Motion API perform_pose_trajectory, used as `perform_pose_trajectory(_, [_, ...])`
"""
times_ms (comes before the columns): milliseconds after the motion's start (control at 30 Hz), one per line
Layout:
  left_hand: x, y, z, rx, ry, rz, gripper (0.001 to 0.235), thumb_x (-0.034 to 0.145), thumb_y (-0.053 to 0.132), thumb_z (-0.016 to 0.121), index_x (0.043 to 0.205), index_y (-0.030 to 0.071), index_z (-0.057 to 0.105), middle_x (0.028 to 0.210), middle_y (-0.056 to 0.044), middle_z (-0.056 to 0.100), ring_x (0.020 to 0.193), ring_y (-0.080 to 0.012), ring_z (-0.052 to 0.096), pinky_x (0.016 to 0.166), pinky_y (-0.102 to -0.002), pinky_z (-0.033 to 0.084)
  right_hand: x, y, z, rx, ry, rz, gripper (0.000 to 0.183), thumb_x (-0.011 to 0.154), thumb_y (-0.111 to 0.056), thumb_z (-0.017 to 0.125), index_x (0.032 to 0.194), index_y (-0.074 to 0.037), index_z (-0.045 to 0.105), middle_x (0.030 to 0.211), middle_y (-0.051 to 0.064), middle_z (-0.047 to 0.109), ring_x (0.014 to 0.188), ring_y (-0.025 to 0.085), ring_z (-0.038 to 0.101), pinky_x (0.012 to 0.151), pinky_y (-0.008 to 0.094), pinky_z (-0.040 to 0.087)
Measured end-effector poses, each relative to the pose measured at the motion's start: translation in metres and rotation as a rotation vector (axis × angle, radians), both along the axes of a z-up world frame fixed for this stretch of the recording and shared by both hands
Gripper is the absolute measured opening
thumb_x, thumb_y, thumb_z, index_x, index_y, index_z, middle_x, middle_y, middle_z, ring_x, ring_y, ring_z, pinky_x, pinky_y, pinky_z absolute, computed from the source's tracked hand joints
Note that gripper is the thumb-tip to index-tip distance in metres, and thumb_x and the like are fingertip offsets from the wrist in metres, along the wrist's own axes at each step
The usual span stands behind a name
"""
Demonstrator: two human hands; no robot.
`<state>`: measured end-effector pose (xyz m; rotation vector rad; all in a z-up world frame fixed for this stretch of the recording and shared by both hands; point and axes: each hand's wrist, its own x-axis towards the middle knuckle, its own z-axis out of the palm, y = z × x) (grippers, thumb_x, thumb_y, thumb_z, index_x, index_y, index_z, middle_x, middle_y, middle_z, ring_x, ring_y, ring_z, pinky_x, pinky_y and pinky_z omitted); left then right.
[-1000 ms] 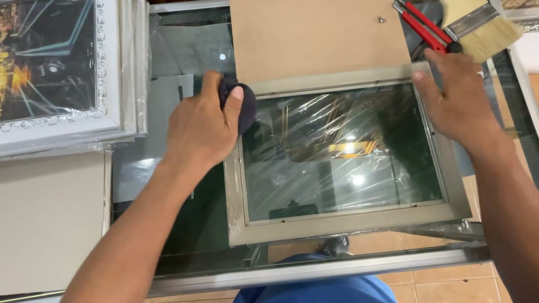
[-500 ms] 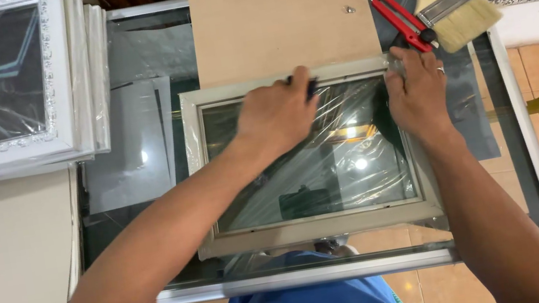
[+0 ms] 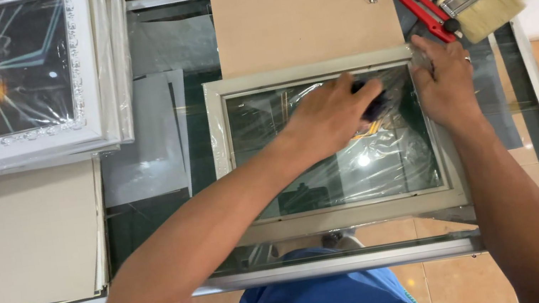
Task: Cleaning the glass of a picture frame with a cloth and brush, then inserting a sample photo and backing board.
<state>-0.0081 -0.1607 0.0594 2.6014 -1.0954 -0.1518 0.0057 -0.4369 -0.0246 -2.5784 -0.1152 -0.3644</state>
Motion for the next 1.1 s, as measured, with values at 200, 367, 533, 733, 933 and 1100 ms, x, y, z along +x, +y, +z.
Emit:
perform_pose_trajectory(200, [-0.014,0.123,0.058,0.271,0.236,0.172,0.056,0.090,0.007,0.071,0.138,0.016,0.044,0.115,-0.017,0.056,0.084,-0.0301,0.070,0.070,-0.044,0.063,-0.009,0.017,0.019,-0.026,-0.174,0.081,0.042,0.098,-0.001,0.064,0.139,0.005,0.067,0.105,0.026,0.057,0.094,0.038,0.050,0.090,0.047,0.042])
perform_pose_trajectory(367, [-0.016,0.148,0.040,0.126,0.054,0.149,0.048,0.084,0.011,0.077,0.125,0.013,0.051,0.103,-0.016,0.059,0.076,-0.0357,0.069,0.066,-0.047,0.056,-0.010,0.024,0.023,0.046,-0.137,0.042,0.041,0.097,0.001,0.060,0.137,0.003,0.068,0.103,0.024,0.056,0.094,0.036,0.050,0.098,0.049,0.038])
perform_pose_trajectory(533, [0.007,0.082,0.027,0.171,0.103,0.064,0.049,0.100,0.013,0.066,0.144,0.008,0.048,0.119,-0.034,0.056,0.090,-0.0514,0.070,0.074,-0.062,0.059,0.001,0.008,0.002,0.062,-0.075,0.003,0.048,0.102,-0.018,0.050,0.147,-0.021,0.067,0.101,0.021,0.048,0.098,0.056,0.053,0.094,0.061,0.042])
perform_pose_trajectory(733, [0.048,-0.034,-0.009,0.043,0.033,0.008,0.047,0.099,0.013,0.061,0.143,0.020,0.044,0.114,-0.024,0.059,0.088,-0.0499,0.072,0.071,-0.057,0.060,0.001,0.005,0.001,0.092,-0.118,0.007,0.044,0.102,-0.018,0.053,0.143,-0.023,0.070,0.099,0.025,0.052,0.097,0.059,0.054,0.091,0.066,0.044])
perform_pose_trajectory(933, [0.059,-0.091,-0.017,-0.073,-0.013,0.081,0.040,0.097,0.012,0.061,0.135,0.016,0.051,0.108,-0.025,0.061,0.084,-0.0499,0.073,0.068,-0.055,0.062,0.004,-0.002,-0.002,-0.010,-0.051,-0.062,0.038,0.094,-0.013,0.053,0.122,-0.019,0.079,0.097,0.022,0.059,0.092,0.056,0.061,0.086,0.063,0.050])
perform_pose_trajectory(1100, [0.043,-0.048,-0.016,-0.060,0.047,0.034,0.061,0.098,0.016,0.070,0.150,0.017,0.038,0.115,-0.030,0.058,0.082,-0.0485,0.073,0.064,-0.058,0.062,-0.003,0.009,0.008,-0.015,-0.084,-0.009,0.044,0.103,-0.012,0.061,0.146,-0.015,0.067,0.106,0.029,0.054,0.099,0.063,0.056,0.089,0.068,0.044])
